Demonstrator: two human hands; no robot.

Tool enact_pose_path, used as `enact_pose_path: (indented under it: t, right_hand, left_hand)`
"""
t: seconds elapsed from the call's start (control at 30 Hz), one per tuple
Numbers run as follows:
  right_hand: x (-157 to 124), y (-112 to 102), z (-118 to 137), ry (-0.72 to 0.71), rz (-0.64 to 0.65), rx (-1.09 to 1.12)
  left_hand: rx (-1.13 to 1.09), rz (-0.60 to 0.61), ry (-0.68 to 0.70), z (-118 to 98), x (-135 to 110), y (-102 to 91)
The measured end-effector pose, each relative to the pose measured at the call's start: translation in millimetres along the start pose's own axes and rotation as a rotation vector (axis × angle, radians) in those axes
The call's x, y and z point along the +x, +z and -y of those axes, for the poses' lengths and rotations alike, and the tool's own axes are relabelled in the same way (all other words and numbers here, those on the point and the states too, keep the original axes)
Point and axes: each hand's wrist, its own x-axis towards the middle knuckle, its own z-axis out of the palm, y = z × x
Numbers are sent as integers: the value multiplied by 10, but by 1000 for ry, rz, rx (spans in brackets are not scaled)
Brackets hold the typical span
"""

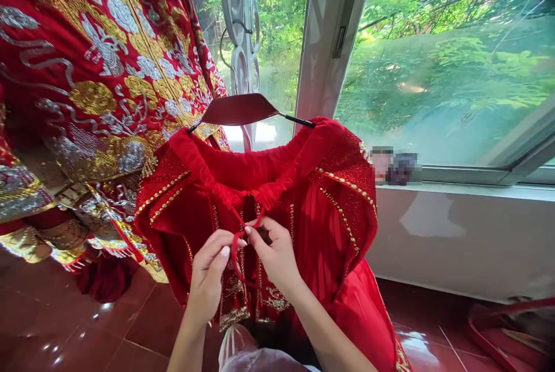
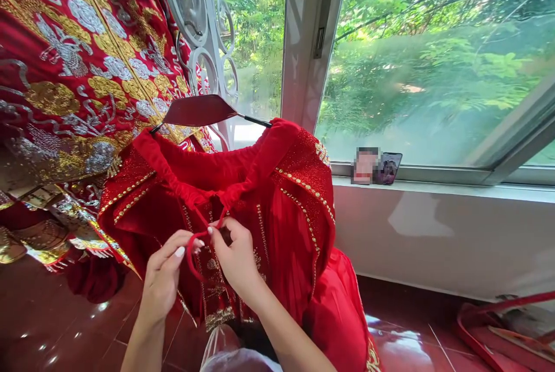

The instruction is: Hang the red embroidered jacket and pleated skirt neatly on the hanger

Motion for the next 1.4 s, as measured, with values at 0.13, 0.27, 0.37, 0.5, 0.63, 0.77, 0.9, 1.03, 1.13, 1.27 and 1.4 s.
enact_pose_path:
  t: [0.13, 0.27, 0.37, 0.5, 0.63, 0.77, 0.9, 1.03, 1.13, 1.27, 1.4]
  right_hand:
    - [-48, 25, 7, -71, 34, -61]
    - [-83, 9, 10, -121, 35, -133]
    - [-91, -11, 13, -134, 52, -148]
    - [-94, -33, 11, -138, 69, -191]
    - [-93, -49, -11, -174, 57, -210]
    - [-91, -62, -35, -185, 80, -154]
    - [-88, -63, -41, -176, 92, -128]
    - [-73, -53, -33, -164, 85, -123]
    - [-70, -40, -30, -167, 84, -125]
    - [-80, -32, -33, -176, 70, -100]
    - [-78, -56, -24, -169, 65, -77]
  left_hand:
    - [363, -19, 166, -182, 156, 104]
    - [562, -205, 304, -142, 289, 259]
    - [643, -270, 343, -83, 313, 300]
    - [637, -322, 350, -39, 295, 317]
    - [617, -352, 367, 21, 278, 342]
    - [696, -266, 442, 96, 267, 304]
    - [750, -180, 501, 158, 287, 196]
    - [871, -167, 619, 220, 314, 77]
    - [887, -208, 697, 271, 318, 21]
    - [831, -257, 757, 301, 330, 16]
    - [877, -310, 870, 285, 348, 80]
